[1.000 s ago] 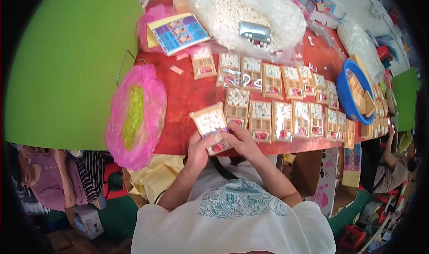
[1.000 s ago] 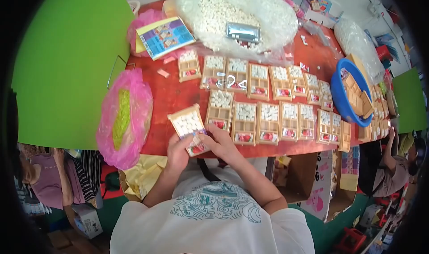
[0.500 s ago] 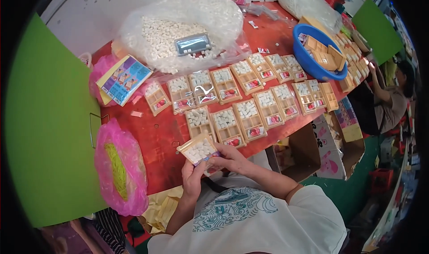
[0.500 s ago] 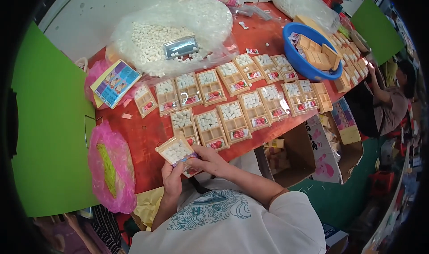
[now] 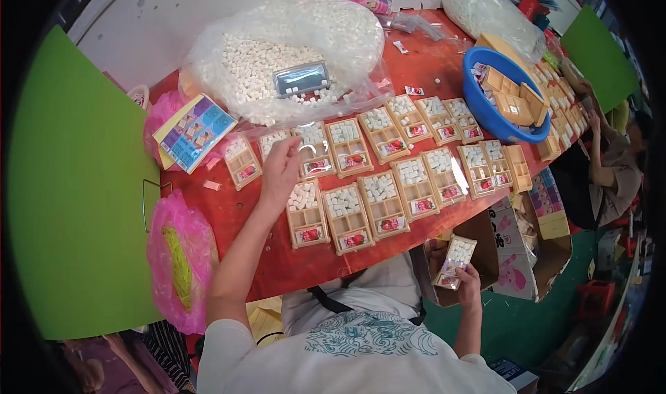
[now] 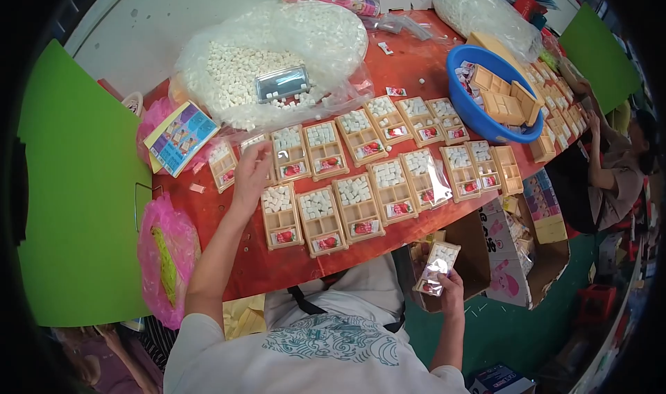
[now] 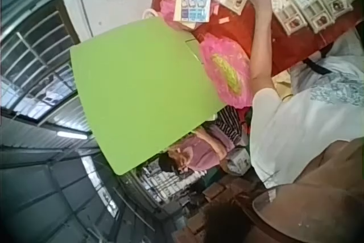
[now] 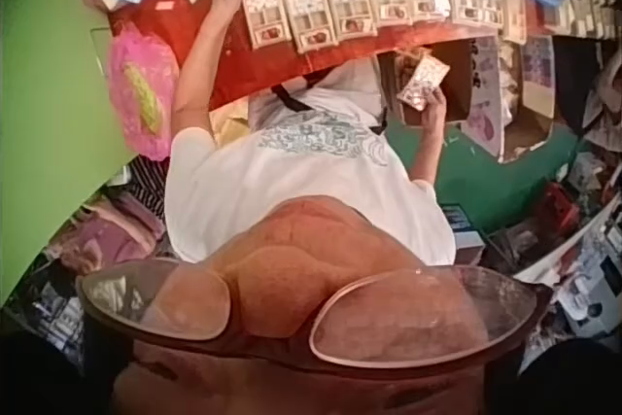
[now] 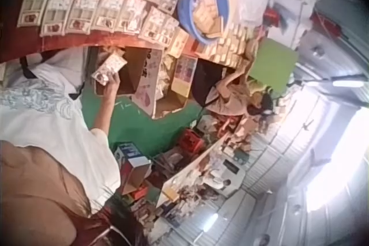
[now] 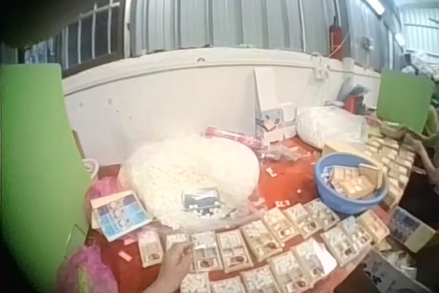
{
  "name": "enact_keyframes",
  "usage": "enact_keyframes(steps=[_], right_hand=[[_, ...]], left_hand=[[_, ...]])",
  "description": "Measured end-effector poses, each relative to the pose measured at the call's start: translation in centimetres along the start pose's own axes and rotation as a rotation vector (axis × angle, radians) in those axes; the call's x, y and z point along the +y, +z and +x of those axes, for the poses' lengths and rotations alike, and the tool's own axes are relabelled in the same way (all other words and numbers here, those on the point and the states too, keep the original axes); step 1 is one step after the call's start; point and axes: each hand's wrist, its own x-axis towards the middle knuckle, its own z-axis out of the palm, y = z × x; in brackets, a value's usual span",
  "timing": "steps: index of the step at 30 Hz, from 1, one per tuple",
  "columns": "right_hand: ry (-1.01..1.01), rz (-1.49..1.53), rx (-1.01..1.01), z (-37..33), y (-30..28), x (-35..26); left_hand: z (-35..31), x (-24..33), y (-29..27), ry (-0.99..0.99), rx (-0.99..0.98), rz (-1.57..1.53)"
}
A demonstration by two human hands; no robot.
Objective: Packaging small white items into plastic containers and applying labels.
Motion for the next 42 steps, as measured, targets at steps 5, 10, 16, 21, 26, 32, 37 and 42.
enact_keyframes(steps=[5,10,16,21,26,32,37,42], right_hand=[[0.034,-0.020,0.152,3.9,-7.3,4.8],[0.008,-0.008,0.192,7.3,-8.8,4.3],[-0.035,0.173,0.211,10.5,-10.3,4.4],[0.057,0.210,0.234,11.0,-10.7,7.1],[0.094,0.171,0.354,10.7,-14.4,11.2],[0.016,0.116,0.429,11.3,-14.5,11.3],[0.099,-0.001,0.617,10.3,-16.5,12.4],[0.159,0.137,0.527,9.1,-14.4,13.1]], left_hand=[[8.9,-3.7,2.2,0.098,0.075,0.186],[15.0,-5.0,4.3,0.309,0.065,0.810],[19.4,-7.4,6.4,0.370,-0.021,1.063],[20.2,-8.0,7.5,0.379,-0.140,1.007],[20.5,-8.6,7.4,0.528,-0.104,1.052],[20.1,-9.9,2.6,0.373,-0.178,1.423],[20.9,-10.6,3.9,0.509,-0.197,1.525],[21.8,-10.6,4.2,0.497,-0.265,1.524]])
